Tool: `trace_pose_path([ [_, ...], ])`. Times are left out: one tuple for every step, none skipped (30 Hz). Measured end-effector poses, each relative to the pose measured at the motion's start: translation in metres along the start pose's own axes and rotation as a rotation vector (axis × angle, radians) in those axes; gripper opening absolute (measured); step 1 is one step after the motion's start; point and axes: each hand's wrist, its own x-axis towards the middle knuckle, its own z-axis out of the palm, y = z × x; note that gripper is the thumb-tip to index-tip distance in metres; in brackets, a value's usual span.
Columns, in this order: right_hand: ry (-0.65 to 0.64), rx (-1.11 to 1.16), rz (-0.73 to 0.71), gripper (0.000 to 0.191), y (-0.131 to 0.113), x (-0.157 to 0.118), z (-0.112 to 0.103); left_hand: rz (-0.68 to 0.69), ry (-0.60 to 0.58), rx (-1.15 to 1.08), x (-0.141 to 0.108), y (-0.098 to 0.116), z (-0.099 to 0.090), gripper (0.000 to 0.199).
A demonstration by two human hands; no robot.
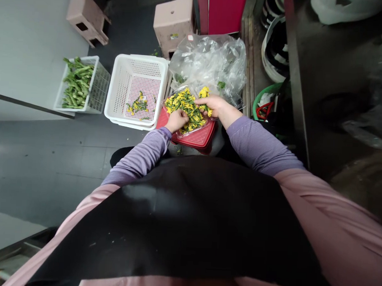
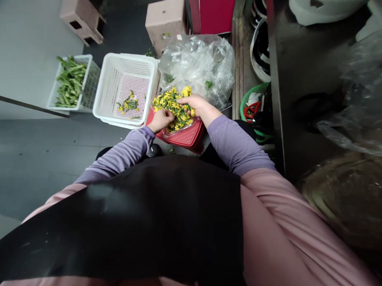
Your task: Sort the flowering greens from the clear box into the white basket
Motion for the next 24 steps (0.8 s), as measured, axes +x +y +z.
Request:
trace_pose_path([
  [-0.003, -0.031, -0.004, 0.012, 0.001, -0.001, 0.002, -0.027, 0.002, -0.143, 0.0, 0.001, -0.006, 0.012],
  [-0.011, -0.064, -0.01, 0.015, 0.002, -0.001, 0.004, -0.043, -0.003, -0.279, -0.001, 0.003, -0.013, 0.011],
  [-0.024, -0.095, -0.017, 0.018, 0.003, -0.003, 0.006, -0.046, -0.014, -0.393, -0.003, 0.005, -0.019, 0.011],
  [-0.044, -0.123, -0.023, 0.021, 0.004, -0.004, 0.008, -0.036, -0.025, -0.48, -0.006, 0.007, -0.024, 0.01],
  [-0.071, -0.142, -0.027, 0.023, 0.005, -0.006, 0.009, -0.014, -0.032, -0.538, -0.009, 0.009, -0.029, 0.01],
  [-0.1, -0.153, -0.027, 0.025, 0.005, -0.007, 0.01, 0.011, -0.03, -0.571, -0.011, 0.012, -0.032, 0.01],
  [-0.13, -0.155, -0.027, 0.026, 0.004, -0.009, 0.01, 0.031, -0.021, -0.586, -0.014, 0.014, -0.034, 0.009],
  [-0.161, -0.148, -0.026, 0.026, 0.004, -0.01, 0.01, 0.046, -0.011, -0.589, -0.016, 0.015, -0.035, 0.009],
  [-0.192, -0.136, -0.027, 0.025, 0.003, -0.011, 0.009, 0.058, -0.003, -0.585, -0.017, 0.016, -0.035, 0.008],
  [-0.22, -0.126, -0.03, 0.024, 0.002, -0.012, 0.008, 0.071, 0.0, -0.577, -0.018, 0.017, -0.036, 0.008],
  [-0.241, -0.122, -0.034, 0.024, 0.002, -0.013, 0.007, 0.086, -0.001, -0.567, -0.018, 0.016, -0.036, 0.009],
  [-0.254, -0.128, -0.039, 0.023, 0.002, -0.013, 0.006, 0.101, -0.006, -0.557, -0.018, 0.015, -0.036, 0.011],
  [-0.256, -0.144, -0.044, 0.023, 0.003, -0.013, 0.006, 0.113, -0.017, -0.543, -0.018, 0.014, -0.036, 0.013],
  [-0.245, -0.17, -0.052, 0.023, 0.004, -0.012, 0.005, 0.118, -0.03, -0.528, -0.018, 0.013, -0.037, 0.014],
  [-0.223, -0.201, -0.069, 0.023, 0.006, -0.011, 0.005, 0.117, -0.042, -0.508, -0.018, 0.011, -0.037, 0.014],
  [-0.193, -0.231, -0.096, 0.023, 0.007, -0.009, 0.005, 0.113, -0.05, -0.483, -0.018, 0.01, -0.038, 0.012],
  [-0.161, -0.26, -0.132, 0.023, 0.009, -0.007, 0.005, 0.108, -0.053, -0.447, -0.018, 0.01, -0.039, 0.01],
  [-0.131, -0.292, -0.174, 0.025, 0.01, -0.005, 0.005, 0.105, -0.051, -0.4, -0.017, 0.009, -0.04, 0.008],
  [-0.103, -0.33, -0.217, 0.026, 0.011, -0.003, 0.005, 0.11, -0.043, -0.339, -0.017, 0.009, -0.041, 0.007],
  [-0.08, -0.374, -0.256, 0.028, 0.011, -0.001, 0.004, 0.124, -0.03, -0.268, -0.017, 0.01, -0.042, 0.007],
  [-0.06, -0.425, -0.286, 0.029, 0.01, 0.0, 0.004, 0.147, -0.013, -0.192, -0.017, 0.011, -0.043, 0.007],
  [-0.04, -0.479, -0.308, 0.03, 0.009, 0.001, 0.003, 0.174, 0.005, -0.118, -0.016, 0.012, -0.044, 0.007],
  [-0.023, -0.528, -0.322, 0.031, 0.008, 0.001, 0.002, 0.203, 0.023, -0.057, -0.016, 0.013, -0.044, 0.006],
  [-0.013, -0.566, -0.329, 0.031, 0.007, 0.001, 0.001, 0.229, 0.035, -0.02, -0.015, 0.013, -0.044, 0.007],
])
